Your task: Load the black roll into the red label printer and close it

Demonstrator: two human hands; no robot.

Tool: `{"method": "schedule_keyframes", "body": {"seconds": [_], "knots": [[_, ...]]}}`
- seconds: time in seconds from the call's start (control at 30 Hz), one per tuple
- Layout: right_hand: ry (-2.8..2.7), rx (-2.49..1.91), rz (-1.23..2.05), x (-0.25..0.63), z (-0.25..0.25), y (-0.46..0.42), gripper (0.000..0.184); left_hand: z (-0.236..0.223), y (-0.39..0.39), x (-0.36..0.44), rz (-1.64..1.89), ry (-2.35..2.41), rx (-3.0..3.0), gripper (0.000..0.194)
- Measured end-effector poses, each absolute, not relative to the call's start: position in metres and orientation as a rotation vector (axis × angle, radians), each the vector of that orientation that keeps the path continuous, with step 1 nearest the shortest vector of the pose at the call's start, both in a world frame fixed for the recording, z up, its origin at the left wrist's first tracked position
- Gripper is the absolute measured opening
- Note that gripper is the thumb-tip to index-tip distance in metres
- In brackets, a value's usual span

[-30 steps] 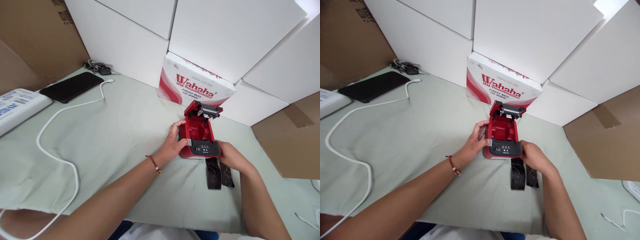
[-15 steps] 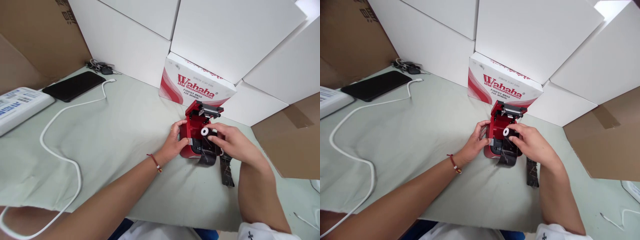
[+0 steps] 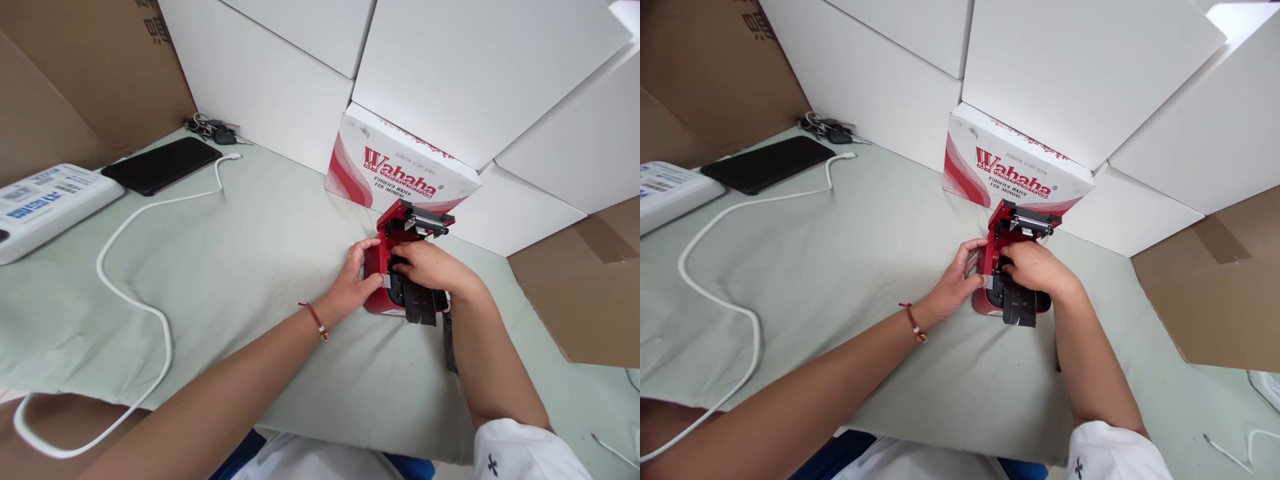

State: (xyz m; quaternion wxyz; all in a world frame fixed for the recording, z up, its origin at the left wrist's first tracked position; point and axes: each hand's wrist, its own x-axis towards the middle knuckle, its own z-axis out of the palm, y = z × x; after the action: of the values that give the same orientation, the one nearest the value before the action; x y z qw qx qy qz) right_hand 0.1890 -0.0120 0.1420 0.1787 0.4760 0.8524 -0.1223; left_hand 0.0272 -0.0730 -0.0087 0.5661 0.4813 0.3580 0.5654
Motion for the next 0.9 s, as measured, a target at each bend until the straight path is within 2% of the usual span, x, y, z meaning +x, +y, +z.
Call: {"method": "schedule_keyframes", "body": {"seconds": [0.13,0.23,0.3,0.37,0.43,0.5,0.67,0.9], "knots": [[2.593,1.398,-0.507,0.2,0.145,-0.022,0.033,-0.007,-0.073,0.027,1.335,0.842,1.123,0.071],[2.952,1.75,-0.505,0.21,0.151,-0.035,0.032,-0.006,-0.074,0.026,1.31,0.839,1.127,0.071],[3.183,1.97,-0.225,0.216,0.152,-0.039,0.036,-0.004,-0.076,0.025,1.3,0.835,1.125,0.071],[3.265,2.0,0.147,0.221,0.148,-0.037,0.042,-0.003,-0.078,0.024,1.304,0.832,1.12,0.069],[3.24,1.91,0.273,0.225,0.14,-0.031,0.048,-0.003,-0.079,0.024,1.313,0.821,1.119,0.067],[3.226,1.833,0.2,0.229,0.132,-0.029,0.05,-0.003,-0.08,0.024,1.328,0.81,1.114,0.069],[3.327,1.854,0.085,0.24,0.121,-0.057,0.043,-0.006,-0.081,0.026,1.348,0.828,1.083,0.082],[3.383,1.837,-0.208,0.248,0.093,-0.098,0.039,0.003,-0.087,0.02,1.345,0.884,1.295,0.059]]}}
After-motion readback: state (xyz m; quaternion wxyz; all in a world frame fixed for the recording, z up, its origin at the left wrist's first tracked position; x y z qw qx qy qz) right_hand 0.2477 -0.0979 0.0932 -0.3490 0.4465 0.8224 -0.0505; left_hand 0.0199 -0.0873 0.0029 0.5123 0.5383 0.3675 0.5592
